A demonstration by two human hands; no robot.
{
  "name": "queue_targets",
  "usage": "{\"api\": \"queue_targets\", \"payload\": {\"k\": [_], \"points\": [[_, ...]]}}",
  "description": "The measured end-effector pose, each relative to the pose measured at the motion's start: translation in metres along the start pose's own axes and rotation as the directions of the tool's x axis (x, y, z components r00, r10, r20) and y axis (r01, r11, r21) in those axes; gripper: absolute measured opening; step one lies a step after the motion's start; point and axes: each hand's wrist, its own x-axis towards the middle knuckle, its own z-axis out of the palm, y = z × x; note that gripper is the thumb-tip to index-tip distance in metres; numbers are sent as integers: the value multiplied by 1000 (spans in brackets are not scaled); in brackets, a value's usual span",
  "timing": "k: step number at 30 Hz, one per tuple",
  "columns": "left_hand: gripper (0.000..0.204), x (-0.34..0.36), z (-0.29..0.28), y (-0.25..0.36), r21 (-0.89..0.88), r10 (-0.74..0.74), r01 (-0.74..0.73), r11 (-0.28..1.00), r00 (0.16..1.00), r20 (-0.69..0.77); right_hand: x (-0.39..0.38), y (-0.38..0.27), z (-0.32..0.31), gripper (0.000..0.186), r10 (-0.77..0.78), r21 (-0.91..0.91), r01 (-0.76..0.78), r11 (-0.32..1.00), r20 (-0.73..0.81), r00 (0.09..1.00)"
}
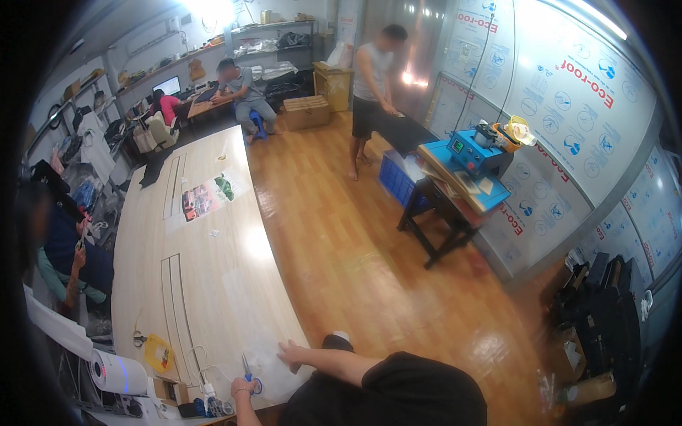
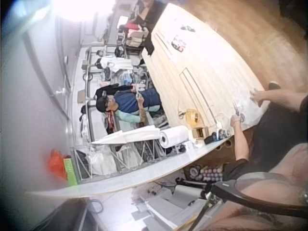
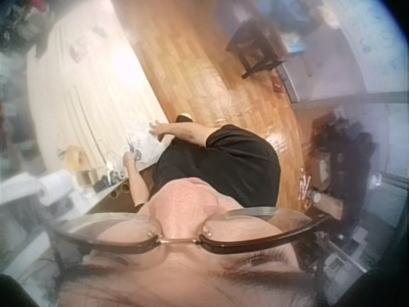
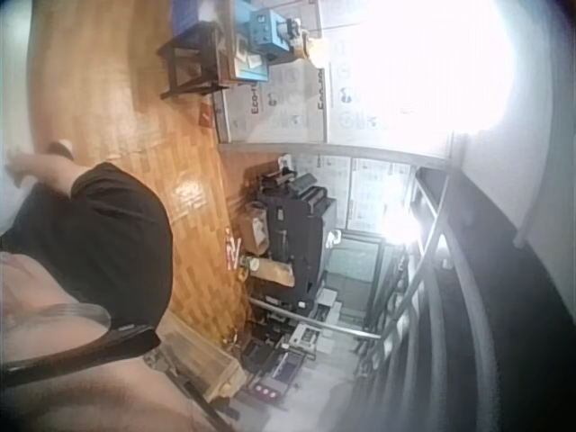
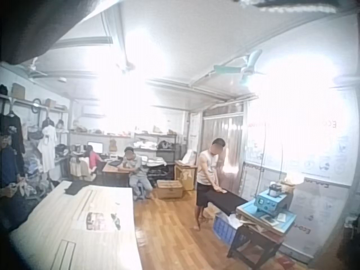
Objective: The person uses scissors to cut a sheet of white material on a work table. A coworker nearby handles black t-shirts, placing them on a heat press machine. The person continues cutting the material while the coworker operates the press.
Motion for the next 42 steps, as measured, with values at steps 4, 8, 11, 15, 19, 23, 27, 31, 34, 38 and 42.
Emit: {"api": "queue_targets", "payload": {"k": [4, 8, 11, 15, 19, 23, 27, 31, 34, 38, 42], "points": [[69, -2, 0, -1, -1, -1, 1, 1000, 1000, -6, -2, -1, -1, 116, -4, -8, 4, 1000, 2, 1000], [69, -2, -1, 1, 0, 2, -2, 1000, 1000, -7, -5, -3, -4, 116, 4, -12, -4, 1000, 0, 1000], [68, -1, 1, -1, -5, -18, 18, 1000, 1000, -10, -7, -4, -7, 114, 14, -11, -14, 1000, -10, 1000], [67, 7, 2, -2, 0, 0, 0, 1000, 1000, -8, 14, -1, -1, 97, 7, -55, -9, 998, -41, 999], [67, 7, 14, -25, 2, 35, -35, 999, 999, -40, 56, 14, 18, 76, -10, 46, 26, 999, -304, 953], [53, 12, 12, -4, -24, 51, -51, 998, 999, -14, 24, 2, 0, 82, 93, 104, -49, 993, -475, 875], [54, 2, 5, -7, -50, -8, 10, 999, 999, 42, 35, -5, 7, 79, 43, 74, -3, 997, -539, 841], [54, -9, 5, -9, -96, 21, -25, 995, 999, -48, 40, -2, -1, 69, 63, 92, -22, 996, -476, 877], [52, -14, 6, -16, -115, 2, -12, 993, 996, -90, 36, -2, 0, 69, 8, 45, 19, 999, -538, 843], [49, -18, 18, -13, -185, 22, -45, 982, 992, -125, 21, 4, -4, 70, -27, 14, 45, 999, -634, 773], [46, -24, 19, -5, -218, -18, -13, 976, 990, -140, 20, 7, -16, 37, -5, 100, 94, 991, -661, 750]]}}
